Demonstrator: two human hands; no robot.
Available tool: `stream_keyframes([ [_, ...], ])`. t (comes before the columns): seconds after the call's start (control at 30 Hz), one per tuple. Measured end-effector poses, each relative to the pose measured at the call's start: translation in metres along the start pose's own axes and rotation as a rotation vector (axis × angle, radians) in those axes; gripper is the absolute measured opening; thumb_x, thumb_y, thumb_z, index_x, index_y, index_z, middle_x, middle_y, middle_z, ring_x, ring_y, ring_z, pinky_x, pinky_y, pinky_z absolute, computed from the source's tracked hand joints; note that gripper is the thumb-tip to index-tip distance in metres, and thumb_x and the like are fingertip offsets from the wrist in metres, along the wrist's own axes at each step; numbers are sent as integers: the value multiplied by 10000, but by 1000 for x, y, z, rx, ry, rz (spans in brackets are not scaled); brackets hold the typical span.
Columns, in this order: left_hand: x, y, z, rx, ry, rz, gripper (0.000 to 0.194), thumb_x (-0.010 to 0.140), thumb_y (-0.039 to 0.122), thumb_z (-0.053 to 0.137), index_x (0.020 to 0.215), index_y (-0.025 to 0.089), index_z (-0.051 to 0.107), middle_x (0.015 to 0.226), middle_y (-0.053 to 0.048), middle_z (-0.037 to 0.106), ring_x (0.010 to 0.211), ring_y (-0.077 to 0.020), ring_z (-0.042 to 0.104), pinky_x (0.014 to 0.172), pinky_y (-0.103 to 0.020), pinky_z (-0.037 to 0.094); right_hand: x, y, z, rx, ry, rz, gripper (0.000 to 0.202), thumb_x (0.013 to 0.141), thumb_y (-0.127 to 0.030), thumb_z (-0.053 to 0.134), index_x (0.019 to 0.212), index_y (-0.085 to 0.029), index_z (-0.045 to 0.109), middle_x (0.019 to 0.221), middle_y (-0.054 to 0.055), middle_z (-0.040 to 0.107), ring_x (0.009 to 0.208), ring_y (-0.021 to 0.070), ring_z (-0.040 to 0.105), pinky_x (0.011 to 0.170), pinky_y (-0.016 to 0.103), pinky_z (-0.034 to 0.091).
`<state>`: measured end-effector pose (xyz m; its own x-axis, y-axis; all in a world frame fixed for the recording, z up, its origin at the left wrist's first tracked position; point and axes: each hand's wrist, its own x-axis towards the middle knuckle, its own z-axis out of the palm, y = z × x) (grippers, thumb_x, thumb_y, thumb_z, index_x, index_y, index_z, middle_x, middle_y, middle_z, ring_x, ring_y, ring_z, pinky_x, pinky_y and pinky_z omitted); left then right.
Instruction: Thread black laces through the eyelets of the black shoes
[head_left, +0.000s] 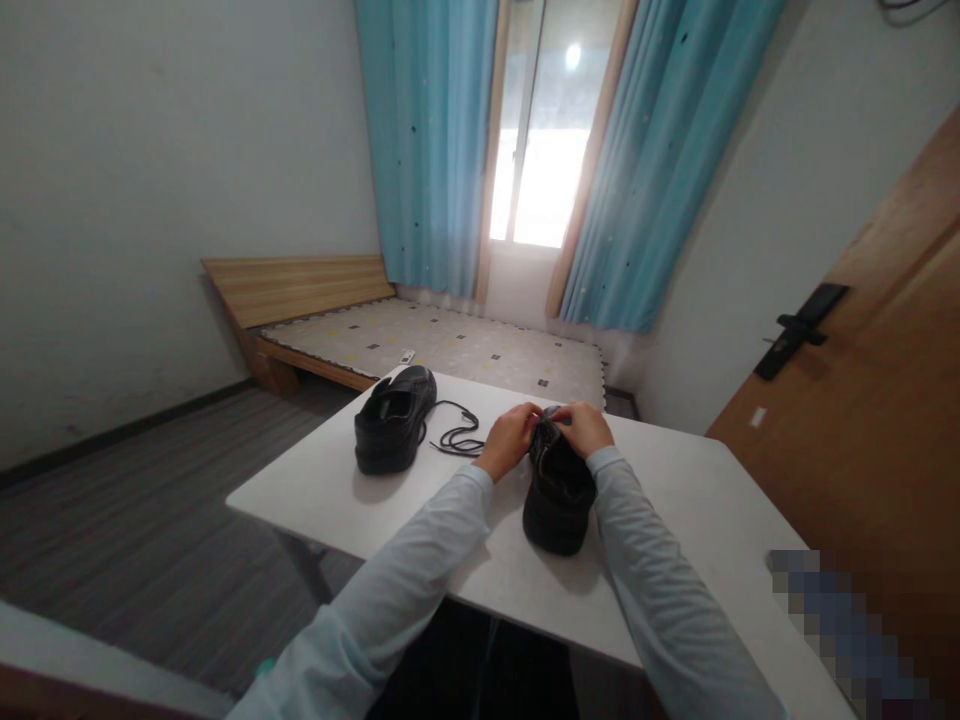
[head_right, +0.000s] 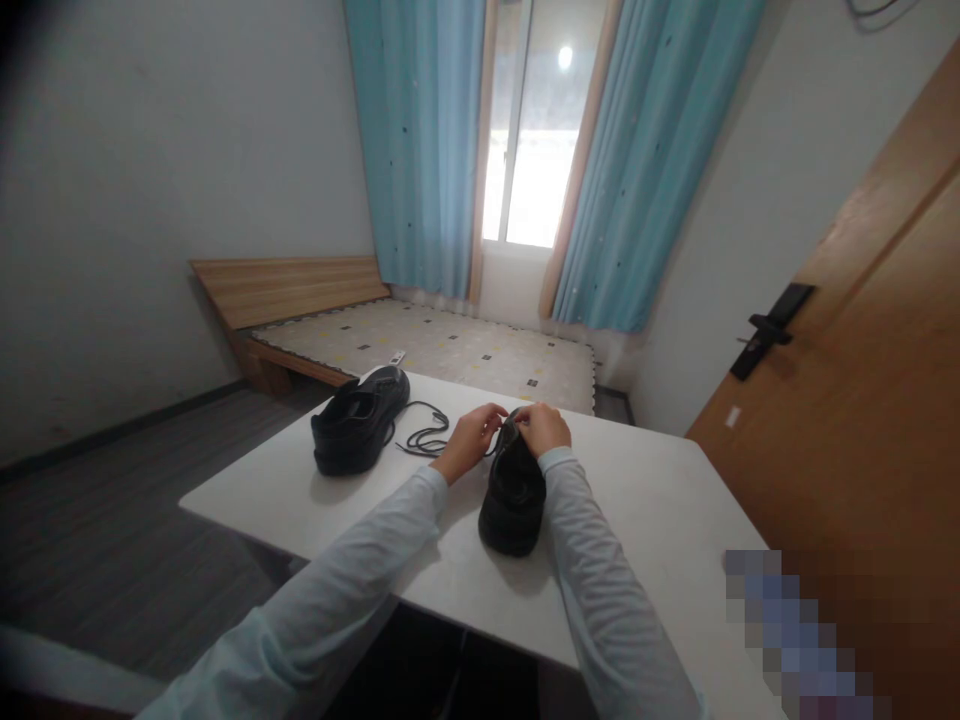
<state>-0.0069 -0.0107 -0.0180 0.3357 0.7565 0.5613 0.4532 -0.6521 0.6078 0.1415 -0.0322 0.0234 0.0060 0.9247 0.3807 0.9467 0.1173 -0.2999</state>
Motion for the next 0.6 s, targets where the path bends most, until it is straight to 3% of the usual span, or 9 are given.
stream_keyframes([
  [0.4, 0, -2, 2, -5, 11, 49, 253, 896, 184, 358, 1004, 186, 587, 967, -55, 617, 922, -152, 572, 858, -280, 445, -4, -7, 9, -53, 38, 87, 119, 777, -196, 552, 674, -189, 611, 879, 101, 641, 819, 229, 609, 695, 358, 447],
  [0.6, 2, 2, 0, -76, 2, 46, 270, 903, 234, 384, 1046, 189, 609, 1022, -61, 615, 976, -152, 568, 916, -288, 432, -1, 4, 17, 81, 188, 56, 142, 772, -210, 537, 632, -192, 555, 777, 70, 587, 749, 196, 573, 722, 345, 448],
])
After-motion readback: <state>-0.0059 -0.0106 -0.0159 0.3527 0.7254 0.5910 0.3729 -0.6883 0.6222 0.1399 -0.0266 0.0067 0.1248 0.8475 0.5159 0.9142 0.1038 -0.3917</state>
